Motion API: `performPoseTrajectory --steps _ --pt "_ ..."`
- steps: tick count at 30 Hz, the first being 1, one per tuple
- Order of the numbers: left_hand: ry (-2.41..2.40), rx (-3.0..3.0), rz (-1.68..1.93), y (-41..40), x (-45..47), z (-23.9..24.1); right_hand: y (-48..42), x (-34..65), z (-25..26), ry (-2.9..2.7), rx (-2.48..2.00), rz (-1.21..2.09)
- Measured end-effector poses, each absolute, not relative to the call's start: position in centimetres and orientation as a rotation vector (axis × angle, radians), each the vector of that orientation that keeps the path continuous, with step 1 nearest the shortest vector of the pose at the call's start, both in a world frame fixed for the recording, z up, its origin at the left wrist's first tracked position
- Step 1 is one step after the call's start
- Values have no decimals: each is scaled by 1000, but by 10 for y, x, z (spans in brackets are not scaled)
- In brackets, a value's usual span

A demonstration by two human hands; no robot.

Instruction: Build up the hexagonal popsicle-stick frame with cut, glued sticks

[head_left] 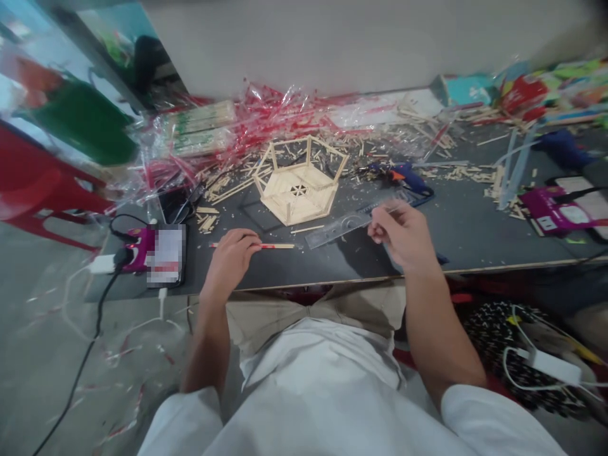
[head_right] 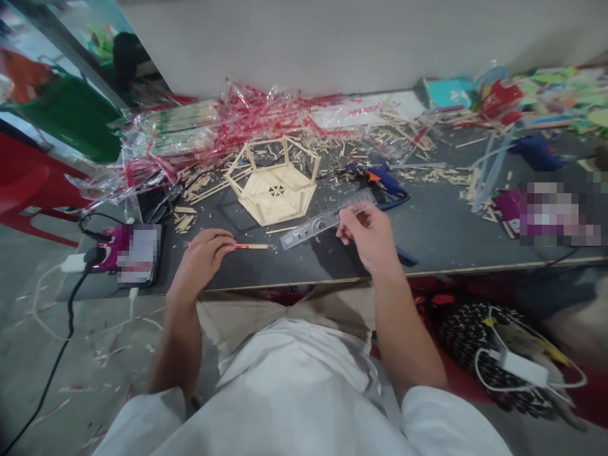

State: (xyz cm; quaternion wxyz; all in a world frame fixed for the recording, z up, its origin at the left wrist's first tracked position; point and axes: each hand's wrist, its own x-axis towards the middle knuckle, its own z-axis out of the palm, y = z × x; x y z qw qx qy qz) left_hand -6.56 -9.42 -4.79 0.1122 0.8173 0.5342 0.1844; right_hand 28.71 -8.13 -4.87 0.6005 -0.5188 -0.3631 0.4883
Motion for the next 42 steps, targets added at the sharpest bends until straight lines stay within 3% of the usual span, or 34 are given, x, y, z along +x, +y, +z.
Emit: performPoseTrajectory --steps 6,12,15,31,37,42 --pt "1551 2336 760 -104 -59 -45 -108 285 -56 -794 -1389 1080" --pt "1301 1834 1742 -117 -43 -44 -137 290 -65 -902 -1567 1106" --pt "1046 1579 1908 -116 -31 -45 -144 290 -71 -979 -1544 1067" --pt "1308 1536 1573 -115 -23 -72 -148 293 -88 -1116 -1433 912" --pt "1456 1777 1275 -114 -12 -72 -154 285 -78 -1126 -1383 920" --pt "1231 2121 1032 -116 -4 -72 -158 269 -63 -1259 -1258 956"
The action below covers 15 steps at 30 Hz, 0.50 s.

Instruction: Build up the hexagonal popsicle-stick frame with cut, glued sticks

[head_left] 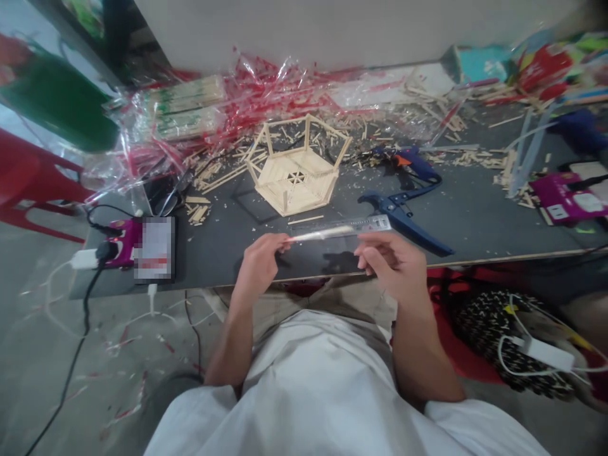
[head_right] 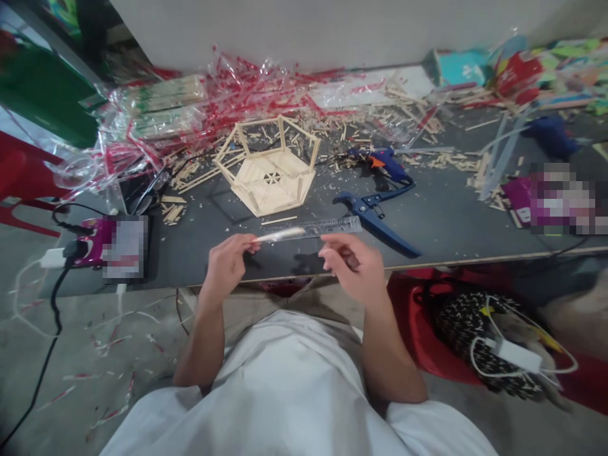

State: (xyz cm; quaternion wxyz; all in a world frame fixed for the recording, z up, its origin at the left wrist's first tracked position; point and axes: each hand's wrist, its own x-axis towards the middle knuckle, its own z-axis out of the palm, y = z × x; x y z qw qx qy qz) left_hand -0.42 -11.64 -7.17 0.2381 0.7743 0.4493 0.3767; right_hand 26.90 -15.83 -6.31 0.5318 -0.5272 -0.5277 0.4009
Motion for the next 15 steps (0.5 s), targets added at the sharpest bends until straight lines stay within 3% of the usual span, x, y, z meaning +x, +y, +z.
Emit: performPoseTrajectory --steps 3,8,15 --pt "1182 2365 822 -123 -2 -68 -155 255 -53 -1378 -1191 947" --pt "1142 2495 864 -129 -2 -67 -146 244 -53 -1446 -1133 857" --pt "1136 2640 858 -134 -4 -55 -151 257 -70 -1332 -1099 1125"
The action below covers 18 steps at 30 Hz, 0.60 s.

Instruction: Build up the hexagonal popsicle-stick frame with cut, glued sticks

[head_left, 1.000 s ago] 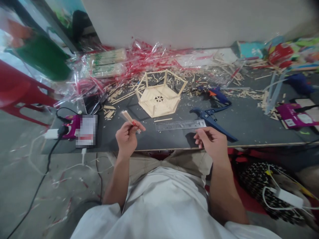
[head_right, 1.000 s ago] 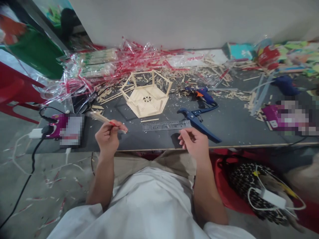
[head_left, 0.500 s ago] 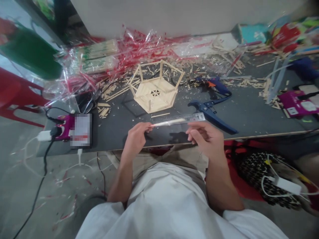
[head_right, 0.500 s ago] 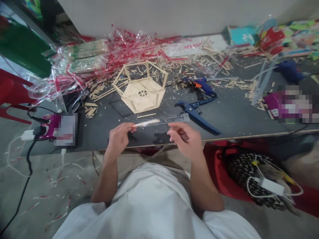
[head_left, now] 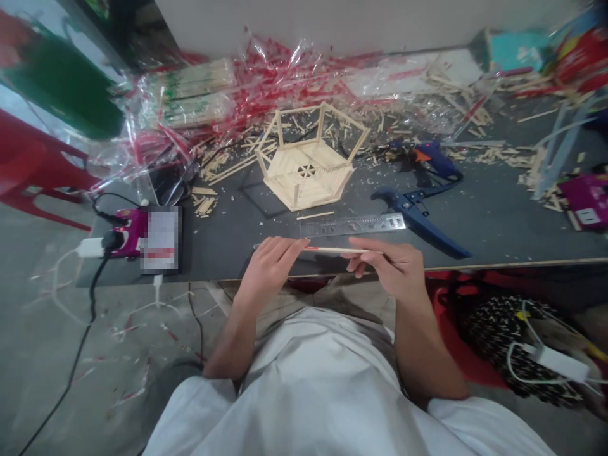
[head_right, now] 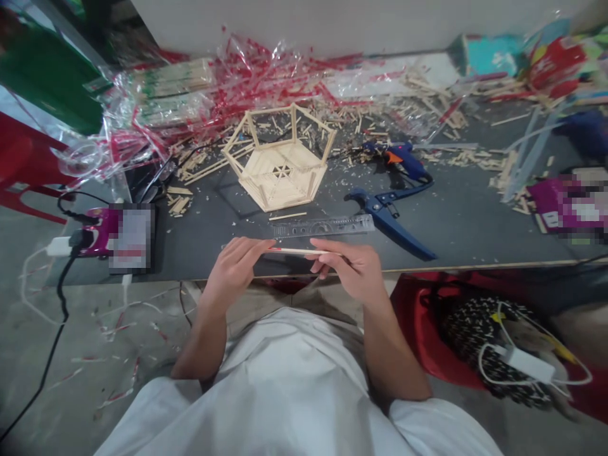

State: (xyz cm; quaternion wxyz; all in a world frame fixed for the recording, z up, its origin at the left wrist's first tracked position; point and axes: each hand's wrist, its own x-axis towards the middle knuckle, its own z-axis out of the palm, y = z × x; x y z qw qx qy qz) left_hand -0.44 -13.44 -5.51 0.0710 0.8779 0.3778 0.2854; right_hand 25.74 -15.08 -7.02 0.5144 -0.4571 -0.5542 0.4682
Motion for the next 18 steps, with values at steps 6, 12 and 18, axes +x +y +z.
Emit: performPoseTrajectory --steps 6,12,18 --pt "1144 2849 734 -140 -7 -45 -157 271 -77 -1307 -1146 1167" --pt "1429 2675 801 -144 -45 -61 -156 300 -79 -1084 -1210 1111" --pt "2187 2128 1143 -137 -92 -56 -160 335 -86 -964 -1153 1046"
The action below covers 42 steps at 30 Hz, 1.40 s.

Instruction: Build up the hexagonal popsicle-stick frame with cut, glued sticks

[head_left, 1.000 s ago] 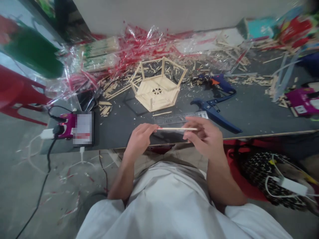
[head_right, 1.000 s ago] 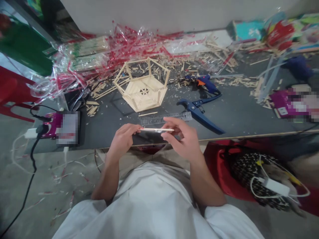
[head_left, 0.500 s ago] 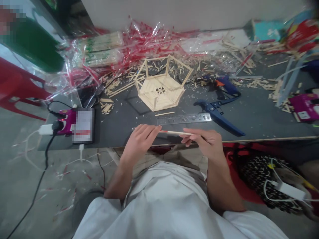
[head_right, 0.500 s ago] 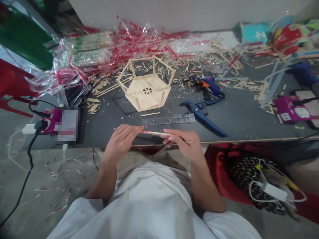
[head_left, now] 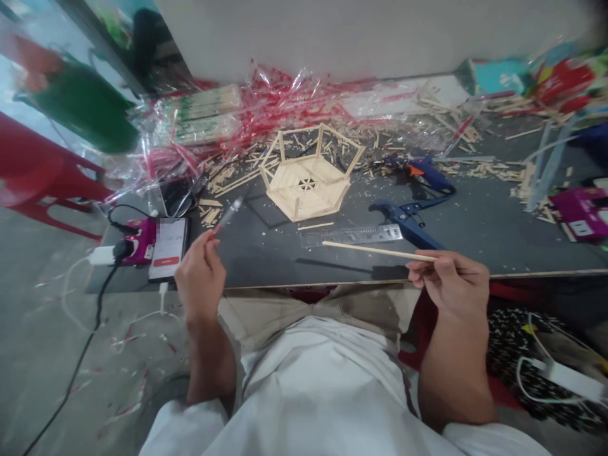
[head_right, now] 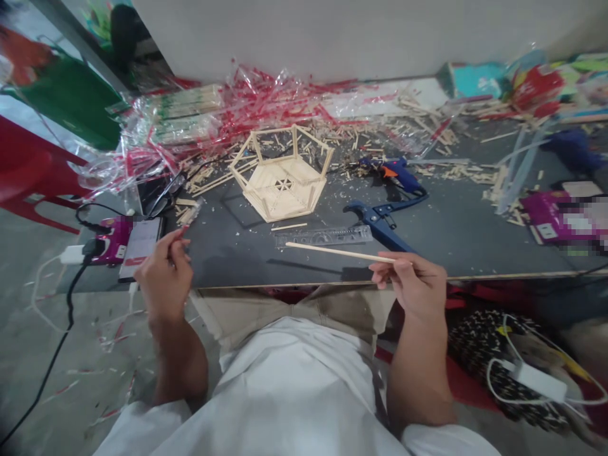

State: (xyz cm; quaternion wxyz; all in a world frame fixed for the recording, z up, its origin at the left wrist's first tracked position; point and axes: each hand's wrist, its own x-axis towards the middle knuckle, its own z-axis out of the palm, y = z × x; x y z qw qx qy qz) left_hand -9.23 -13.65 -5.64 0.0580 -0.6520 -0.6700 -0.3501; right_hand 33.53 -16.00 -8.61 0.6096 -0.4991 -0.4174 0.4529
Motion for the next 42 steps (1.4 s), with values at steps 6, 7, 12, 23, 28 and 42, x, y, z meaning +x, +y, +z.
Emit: performPoseTrajectory --steps 6,7,12,23,28,42 --pt "-2075 -1960 -952 -85 -100 -47 -161 320 -81 -928 -1201 1069" --pt "-2078 -1965 -949 -74 -99 -46 -160 315 -79 -916 -1199 1064" --pt "-1836 -2365 -752 -57 -79 -25 -157 297 -74 -880 -1198 1093" --pt "-909 -3187 -279 -89 8 -20 -156 285 -78 -931 -1263 1081" --pt "-858 -3172 -132 -91 10 -26 -157 288 -79 -1019 -1244 1083" --pt "-1741 -2759 -899 -164 -60 -48 -157 289 -84 -1031 -1223 1087"
